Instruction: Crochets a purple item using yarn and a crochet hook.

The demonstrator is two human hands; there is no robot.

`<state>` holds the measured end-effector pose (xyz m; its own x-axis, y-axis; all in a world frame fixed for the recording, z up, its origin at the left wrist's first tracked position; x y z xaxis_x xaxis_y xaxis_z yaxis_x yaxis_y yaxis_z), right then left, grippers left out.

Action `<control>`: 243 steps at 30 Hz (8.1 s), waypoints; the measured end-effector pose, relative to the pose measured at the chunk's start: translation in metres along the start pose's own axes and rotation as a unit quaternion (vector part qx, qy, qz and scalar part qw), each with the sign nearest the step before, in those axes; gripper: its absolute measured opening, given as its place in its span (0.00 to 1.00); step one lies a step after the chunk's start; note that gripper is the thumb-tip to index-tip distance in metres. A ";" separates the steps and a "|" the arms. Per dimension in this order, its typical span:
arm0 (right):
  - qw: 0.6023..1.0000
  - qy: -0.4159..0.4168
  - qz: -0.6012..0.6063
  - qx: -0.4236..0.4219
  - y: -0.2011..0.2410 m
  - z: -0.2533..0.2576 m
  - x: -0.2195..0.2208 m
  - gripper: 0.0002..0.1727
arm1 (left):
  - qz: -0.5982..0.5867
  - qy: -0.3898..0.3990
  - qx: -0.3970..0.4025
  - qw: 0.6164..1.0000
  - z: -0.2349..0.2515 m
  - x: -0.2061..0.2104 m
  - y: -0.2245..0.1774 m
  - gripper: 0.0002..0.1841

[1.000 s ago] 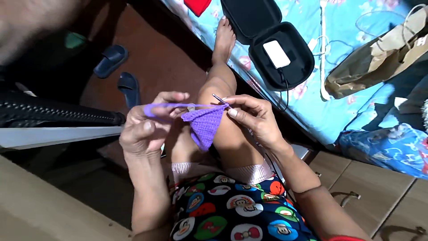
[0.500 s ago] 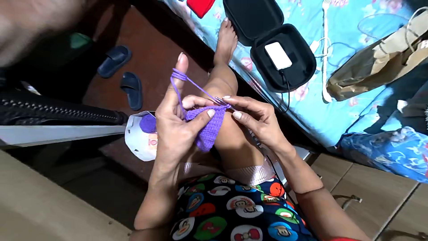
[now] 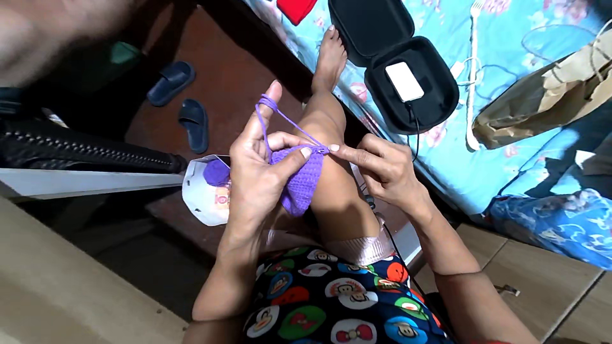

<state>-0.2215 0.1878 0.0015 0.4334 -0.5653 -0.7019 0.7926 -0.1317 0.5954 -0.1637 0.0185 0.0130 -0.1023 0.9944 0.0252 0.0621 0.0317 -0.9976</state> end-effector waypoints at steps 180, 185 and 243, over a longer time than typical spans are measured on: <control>0.989 0.017 0.144 0.029 -0.006 0.006 0.005 0.22 | -0.031 -0.002 0.045 0.998 -0.004 -0.002 0.012 0.32; 0.999 0.037 0.034 -0.001 -0.001 0.006 -0.002 0.23 | -0.043 -0.018 0.040 0.998 -0.001 -0.004 0.013 0.32; 0.983 -0.052 0.168 0.043 0.021 0.011 0.005 0.15 | 0.003 -0.029 0.113 0.993 -0.021 0.012 0.010 0.35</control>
<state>-0.2073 0.1731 0.0149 0.6142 -0.6689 -0.4186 0.5712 0.0108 0.8208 -0.1437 0.0328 0.0046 -0.1607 0.9868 0.0211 -0.1608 -0.0050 -0.9870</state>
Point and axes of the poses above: each hand's wrist, its own z-axis towards the middle knuckle, its own x-axis out of the palm, y = z × x, the point moved 9 cm from there along z, towards the middle knuckle, and after that the axes turned 12 degrees about y, right-handed, at the moved point
